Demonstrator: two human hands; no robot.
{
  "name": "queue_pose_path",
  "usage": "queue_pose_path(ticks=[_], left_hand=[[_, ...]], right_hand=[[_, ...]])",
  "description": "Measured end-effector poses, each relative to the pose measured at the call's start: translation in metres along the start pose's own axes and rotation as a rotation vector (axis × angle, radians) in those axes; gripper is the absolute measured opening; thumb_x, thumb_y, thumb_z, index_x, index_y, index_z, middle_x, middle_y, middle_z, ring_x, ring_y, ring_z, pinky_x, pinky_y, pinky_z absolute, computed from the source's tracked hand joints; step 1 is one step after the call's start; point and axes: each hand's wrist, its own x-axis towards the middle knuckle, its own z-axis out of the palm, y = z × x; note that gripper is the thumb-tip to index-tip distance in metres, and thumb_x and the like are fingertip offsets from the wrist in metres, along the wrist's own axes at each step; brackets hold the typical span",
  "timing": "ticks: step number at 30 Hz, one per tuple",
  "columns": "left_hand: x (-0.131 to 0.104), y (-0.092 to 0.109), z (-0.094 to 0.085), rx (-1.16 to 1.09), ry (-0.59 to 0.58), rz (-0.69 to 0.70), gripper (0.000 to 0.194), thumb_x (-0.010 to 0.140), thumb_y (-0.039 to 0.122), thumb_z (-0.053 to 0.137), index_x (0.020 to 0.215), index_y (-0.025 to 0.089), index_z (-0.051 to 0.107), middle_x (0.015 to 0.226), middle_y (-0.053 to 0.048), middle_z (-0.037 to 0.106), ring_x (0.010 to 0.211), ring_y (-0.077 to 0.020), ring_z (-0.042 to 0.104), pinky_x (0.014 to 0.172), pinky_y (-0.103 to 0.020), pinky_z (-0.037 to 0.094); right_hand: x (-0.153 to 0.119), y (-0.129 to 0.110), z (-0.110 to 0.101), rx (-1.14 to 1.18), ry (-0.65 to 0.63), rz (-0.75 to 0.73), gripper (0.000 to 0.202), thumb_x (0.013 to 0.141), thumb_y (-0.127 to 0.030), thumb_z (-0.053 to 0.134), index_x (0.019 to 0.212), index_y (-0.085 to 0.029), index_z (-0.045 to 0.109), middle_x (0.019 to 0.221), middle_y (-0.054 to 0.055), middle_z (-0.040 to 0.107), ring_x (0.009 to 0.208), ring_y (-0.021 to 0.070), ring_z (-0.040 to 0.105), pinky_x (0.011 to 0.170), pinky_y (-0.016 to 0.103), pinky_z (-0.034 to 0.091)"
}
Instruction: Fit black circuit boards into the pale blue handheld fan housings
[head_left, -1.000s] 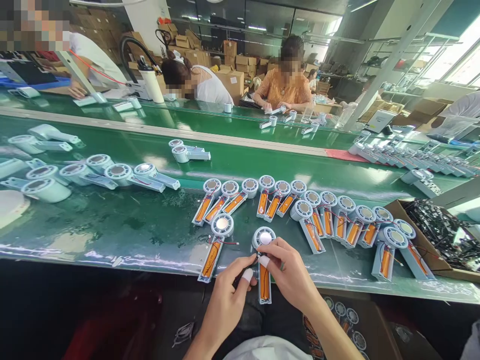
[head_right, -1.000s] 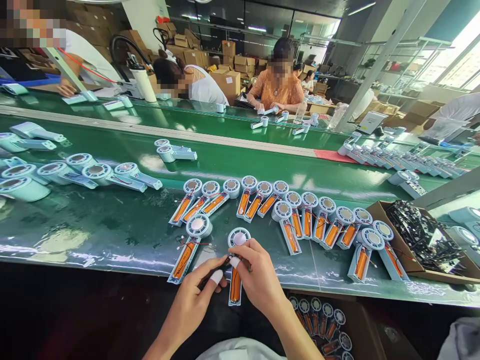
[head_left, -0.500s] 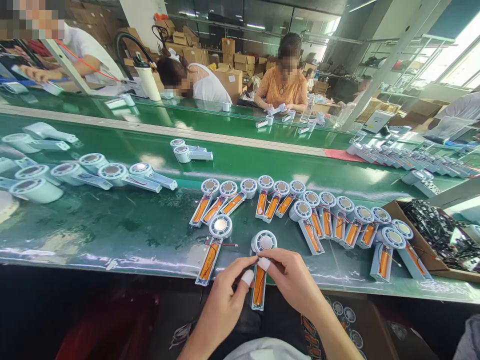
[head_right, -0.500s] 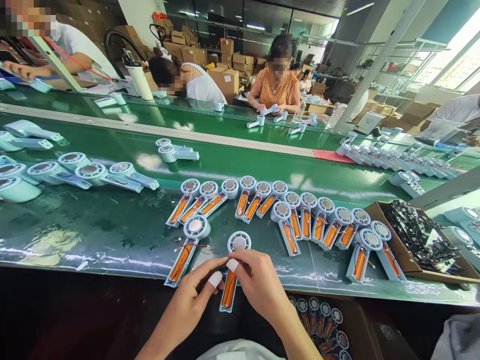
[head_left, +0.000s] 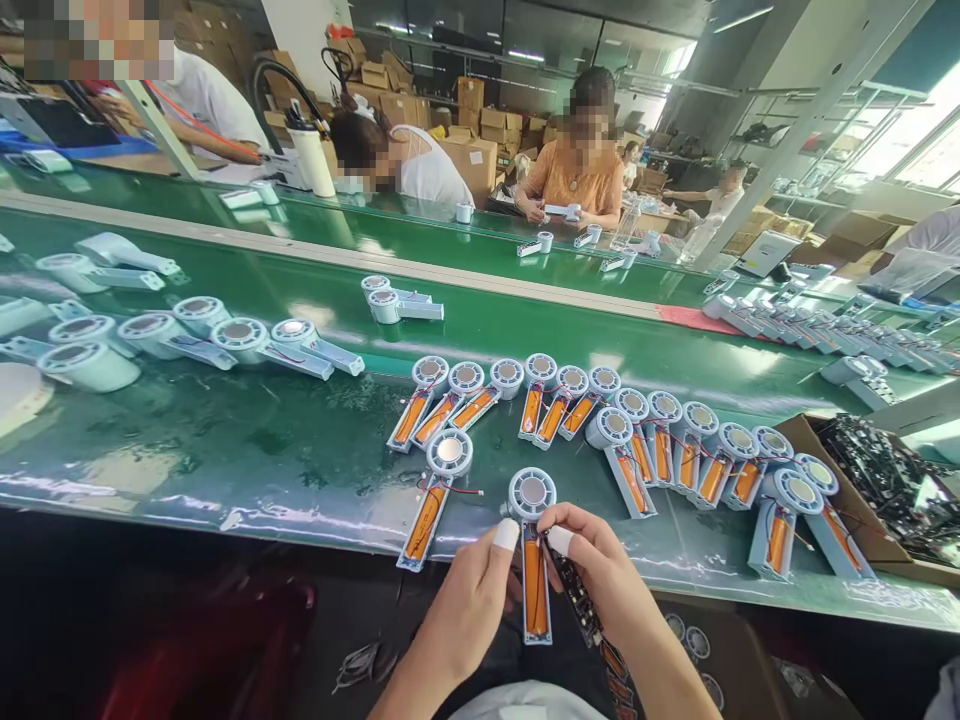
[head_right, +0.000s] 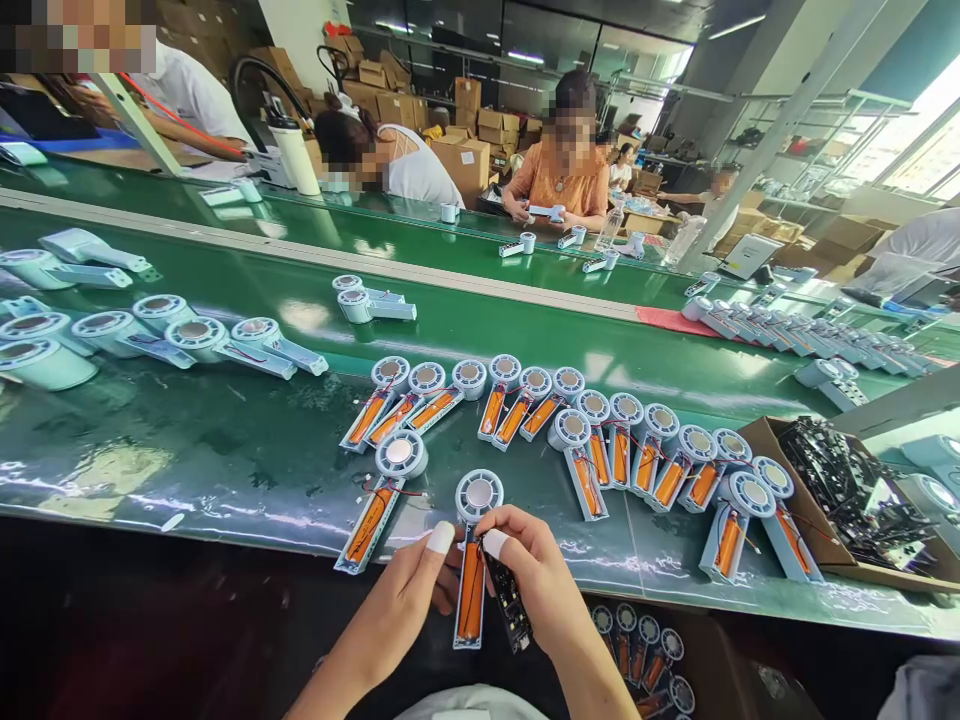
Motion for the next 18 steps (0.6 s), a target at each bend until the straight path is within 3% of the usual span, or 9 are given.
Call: queue_pose_path(ticks=[3, 6, 9, 11, 13, 15, 18], left_hand=[[0.003, 0.007, 0.002, -0.311, -0.157, -0.174, 0.054, 0.089, 0.07, 0.045, 0.097, 0.02, 0.065, 0.084, -0.004, 0.07, 0.079, -0.0216, 0.067, 0.071, -0.034, 0.057], [0.007, 0.013, 0.007, -0.599, -0.324, -0.339, 0.056, 0.086, 0.073, 0.05, 0.091, 0.019, 0.064, 0.081, -0.002, 0.066, 0.072, -0.0177, 0.064, 0.067, -0.031, 0.056], [0.009, 0.013, 0.016, -0.638, -0.284, -0.426, 0.062, 0.087, 0.077, 0.043, 0.074, 0.019, 0.06, 0.064, 0.001, 0.057, 0.057, -0.0128, 0.055, 0.056, -0.025, 0.049], [0.009, 0.011, 0.021, -0.555, -0.18, -0.367, 0.062, 0.088, 0.076, 0.039, 0.075, 0.019, 0.058, 0.061, 0.002, 0.054, 0.055, -0.0122, 0.052, 0.054, -0.024, 0.044], [0.007, 0.01, 0.024, -0.45, -0.122, -0.204, 0.056, 0.09, 0.073, 0.042, 0.091, 0.02, 0.061, 0.069, 0.001, 0.059, 0.062, -0.0142, 0.054, 0.058, -0.025, 0.045], [0.004, 0.012, 0.023, -0.343, -0.108, -0.03, 0.047, 0.09, 0.064, 0.052, 0.108, 0.022, 0.059, 0.082, 0.001, 0.062, 0.072, -0.0162, 0.057, 0.065, -0.027, 0.047], [0.0, 0.018, 0.019, -0.215, -0.095, 0.088, 0.037, 0.092, 0.051, 0.057, 0.115, 0.022, 0.058, 0.094, -0.002, 0.065, 0.085, -0.0197, 0.06, 0.077, -0.03, 0.049]], right_hand=[[-0.006, 0.004, 0.004, -0.015, -0.074, -0.06, 0.022, 0.084, -0.04, 0.071, 0.09, -0.02, 0.066, 0.078, -0.001, 0.056, 0.063, 0.0111, 0.049, 0.057, 0.021, 0.045], [-0.01, 0.007, 0.007, 0.011, -0.138, -0.042, 0.027, 0.084, -0.045, 0.072, 0.095, -0.021, 0.065, 0.08, -0.001, 0.052, 0.059, 0.0114, 0.049, 0.048, 0.021, 0.046], [-0.011, 0.007, 0.005, 0.109, -0.175, -0.025, 0.027, 0.085, -0.045, 0.072, 0.098, -0.023, 0.064, 0.079, -0.002, 0.054, 0.055, 0.0117, 0.052, 0.046, 0.024, 0.048], [-0.011, 0.005, 0.001, 0.183, -0.136, -0.032, 0.026, 0.086, -0.044, 0.072, 0.098, -0.022, 0.066, 0.076, -0.001, 0.057, 0.057, 0.0127, 0.055, 0.051, 0.024, 0.05], [-0.012, 0.001, -0.004, 0.241, -0.053, -0.044, 0.025, 0.085, -0.042, 0.073, 0.097, -0.021, 0.069, 0.074, 0.0, 0.059, 0.061, 0.0125, 0.055, 0.057, 0.023, 0.049], [-0.013, -0.002, -0.007, 0.271, 0.01, -0.058, 0.028, 0.082, -0.042, 0.076, 0.098, -0.02, 0.071, 0.075, 0.0, 0.06, 0.064, 0.0116, 0.054, 0.059, 0.021, 0.047], [-0.016, -0.003, -0.008, 0.273, 0.009, -0.057, 0.037, 0.077, -0.043, 0.081, 0.103, -0.019, 0.072, 0.077, 0.0, 0.058, 0.063, 0.0103, 0.05, 0.059, 0.02, 0.045]])
